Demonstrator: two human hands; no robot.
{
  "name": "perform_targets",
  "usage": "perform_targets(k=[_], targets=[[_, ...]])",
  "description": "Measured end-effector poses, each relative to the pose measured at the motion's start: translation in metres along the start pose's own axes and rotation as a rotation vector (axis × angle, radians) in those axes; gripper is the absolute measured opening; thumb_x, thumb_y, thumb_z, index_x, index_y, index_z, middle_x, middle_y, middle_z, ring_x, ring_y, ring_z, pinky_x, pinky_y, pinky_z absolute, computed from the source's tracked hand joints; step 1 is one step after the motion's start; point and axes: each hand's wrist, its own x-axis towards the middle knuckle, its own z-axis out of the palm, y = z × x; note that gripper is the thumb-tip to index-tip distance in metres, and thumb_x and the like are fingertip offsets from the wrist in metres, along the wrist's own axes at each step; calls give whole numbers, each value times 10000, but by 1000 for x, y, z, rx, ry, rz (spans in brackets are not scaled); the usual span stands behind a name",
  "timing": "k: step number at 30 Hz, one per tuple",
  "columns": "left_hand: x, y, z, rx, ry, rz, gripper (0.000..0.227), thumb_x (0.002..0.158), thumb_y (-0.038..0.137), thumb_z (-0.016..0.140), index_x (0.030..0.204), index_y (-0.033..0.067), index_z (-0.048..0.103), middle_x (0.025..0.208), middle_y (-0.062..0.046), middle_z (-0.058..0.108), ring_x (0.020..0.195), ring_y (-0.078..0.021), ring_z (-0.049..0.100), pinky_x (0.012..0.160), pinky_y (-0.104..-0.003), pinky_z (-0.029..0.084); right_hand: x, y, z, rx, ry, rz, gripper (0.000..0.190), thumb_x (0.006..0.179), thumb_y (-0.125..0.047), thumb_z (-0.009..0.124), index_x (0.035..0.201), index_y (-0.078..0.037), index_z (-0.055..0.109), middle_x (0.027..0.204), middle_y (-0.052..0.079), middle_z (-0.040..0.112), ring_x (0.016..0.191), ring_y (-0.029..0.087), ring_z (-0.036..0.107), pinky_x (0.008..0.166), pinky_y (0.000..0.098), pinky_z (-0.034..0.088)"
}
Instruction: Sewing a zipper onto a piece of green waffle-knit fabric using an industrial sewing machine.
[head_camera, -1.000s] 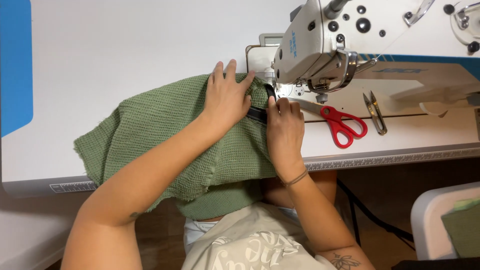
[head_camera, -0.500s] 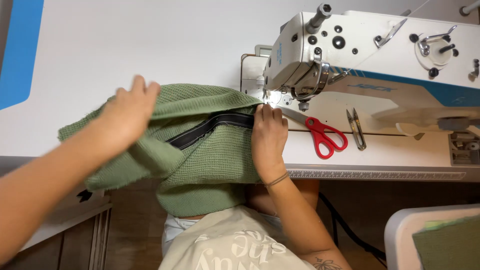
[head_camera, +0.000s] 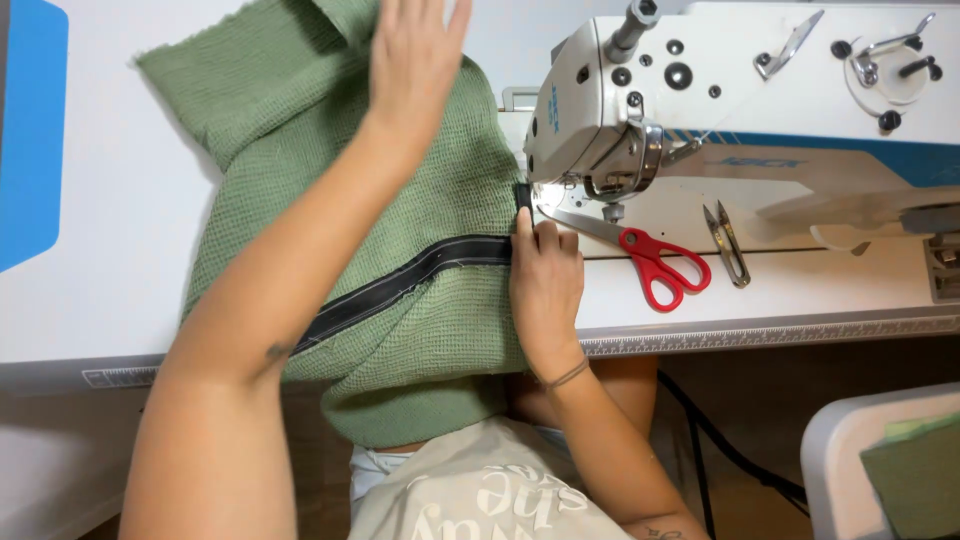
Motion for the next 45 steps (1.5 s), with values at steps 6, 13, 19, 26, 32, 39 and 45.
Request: perform_targets(k=[6, 13, 19, 26, 32, 39, 45], targets=[[-55, 51, -119, -1222, -179, 126, 260, 1084, 232, 536, 1078, 50, 722, 1166, -122, 697, 1110, -341, 667, 945, -453, 559, 1, -1, -5, 90, -39, 73, 385, 958, -194, 702, 1340, -151, 675, 879, 74, 543, 845, 328, 576, 664, 426, 475], [-57, 41, -96, -1227, -240, 196, 293, 1111, 275, 466, 1151, 173, 737, 1259, -17, 689, 1163, -250, 665, 920, -374, 572, 0, 1, -2, 98, -98, 142, 389, 970, -233, 688, 1359, -249, 687, 934, 43, 472, 956, 320, 544, 740, 434, 474], [-51, 39, -94, -1092, -209, 315, 252, 1117, 222, 458, 1154, 199, 706, 1199, 10, 683, 1153, -198, 654, 970, -335, 556, 1, 1, -4, 106, -165, 168, 405, 1001, -263, 656, 1404, -300, 661, 957, 37, 455, 1007, 327, 536, 791, 442, 467], [-45, 35, -98, -1028, -231, 364, 175, 1066, 136, 570, 1160, 229, 685, 1160, 30, 670, 1164, -167, 642, 1001, -313, 542, -6, 23, -10, 395, -174, 224, 418, 974, -352, 722, 1370, -221, 696, 1094, 33, 574, 1071, 285, 556, 898, 418, 439], [-43, 36, -91, -977, -203, 411, 161, 1081, 173, 554, 1159, 266, 660, 1126, 72, 645, 1171, -124, 629, 1038, -293, 524, -9, 23, -16, 296, -197, 180, 408, 953, -402, 743, 1333, -257, 707, 1195, 36, 563, 1177, 283, 523, 977, 447, 377], [-38, 41, -103, -852, -144, 433, 137, 1071, 213, 584, 1146, 311, 644, 1115, 91, 639, 1160, -100, 635, 1071, -316, 493, -11, 16, -19, 284, -234, 170, 363, 991, -277, 704, 1351, -227, 694, 1147, 51, 528, 1237, 306, 484, 968, 440, 358], [-42, 51, -114, -824, -178, 356, 115, 1028, 194, 628, 1095, 282, 658, 1122, 56, 653, 1150, -134, 662, 1032, -328, 526, -12, 24, -22, 479, -236, 250, 534, 930, -314, 784, 1415, -142, 641, 1198, 77, 598, 1236, 315, 531, 996, 445, 373]])
